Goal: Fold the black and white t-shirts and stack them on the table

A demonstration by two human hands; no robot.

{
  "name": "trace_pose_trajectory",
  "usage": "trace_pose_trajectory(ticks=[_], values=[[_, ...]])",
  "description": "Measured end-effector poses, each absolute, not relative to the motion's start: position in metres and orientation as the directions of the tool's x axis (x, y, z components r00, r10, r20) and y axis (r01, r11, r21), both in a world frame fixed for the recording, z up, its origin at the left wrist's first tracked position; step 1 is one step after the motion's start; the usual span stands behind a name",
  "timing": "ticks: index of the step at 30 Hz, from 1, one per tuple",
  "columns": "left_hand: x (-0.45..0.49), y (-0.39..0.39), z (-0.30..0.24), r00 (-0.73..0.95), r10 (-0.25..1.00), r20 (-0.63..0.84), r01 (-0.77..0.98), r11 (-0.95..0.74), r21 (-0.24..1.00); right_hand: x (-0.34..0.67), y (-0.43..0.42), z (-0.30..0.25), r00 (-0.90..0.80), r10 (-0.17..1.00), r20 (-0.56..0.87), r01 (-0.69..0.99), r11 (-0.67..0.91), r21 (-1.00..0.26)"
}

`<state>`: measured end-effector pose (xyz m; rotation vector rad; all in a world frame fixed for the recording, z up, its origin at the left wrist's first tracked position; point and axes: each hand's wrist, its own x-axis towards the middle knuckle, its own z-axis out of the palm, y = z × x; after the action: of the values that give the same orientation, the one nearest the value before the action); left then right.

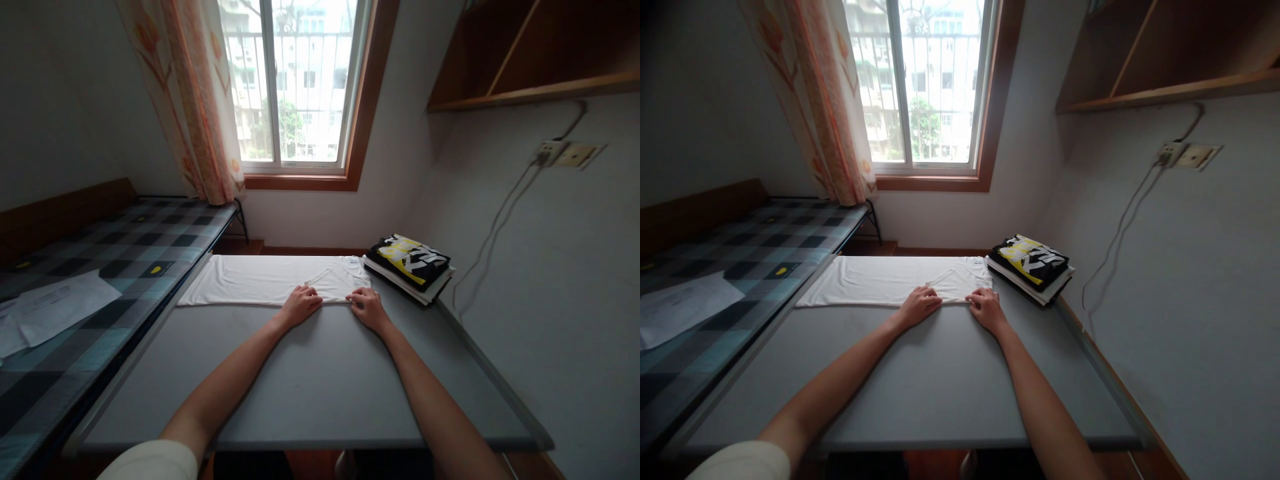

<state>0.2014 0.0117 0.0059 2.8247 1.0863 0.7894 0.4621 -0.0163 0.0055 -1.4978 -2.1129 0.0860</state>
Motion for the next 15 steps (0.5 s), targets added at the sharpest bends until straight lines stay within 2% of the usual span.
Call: trace_pose_trajectory(ticks=[6,15], values=[[0.202,0.012,0.006,0.639,0.624,0.449,0.619,-0.764,0.182,0.478,-0.013,0.002,-0.175,0.910,0.376,0.871,0.321,-0.371],[0.202,0.011,0.008,0.623,0.645,0.443,0.647,-0.743,0.171,0.480,-0.011,0.000,-0.163,0.913,0.374,0.860,0.318,-0.400]])
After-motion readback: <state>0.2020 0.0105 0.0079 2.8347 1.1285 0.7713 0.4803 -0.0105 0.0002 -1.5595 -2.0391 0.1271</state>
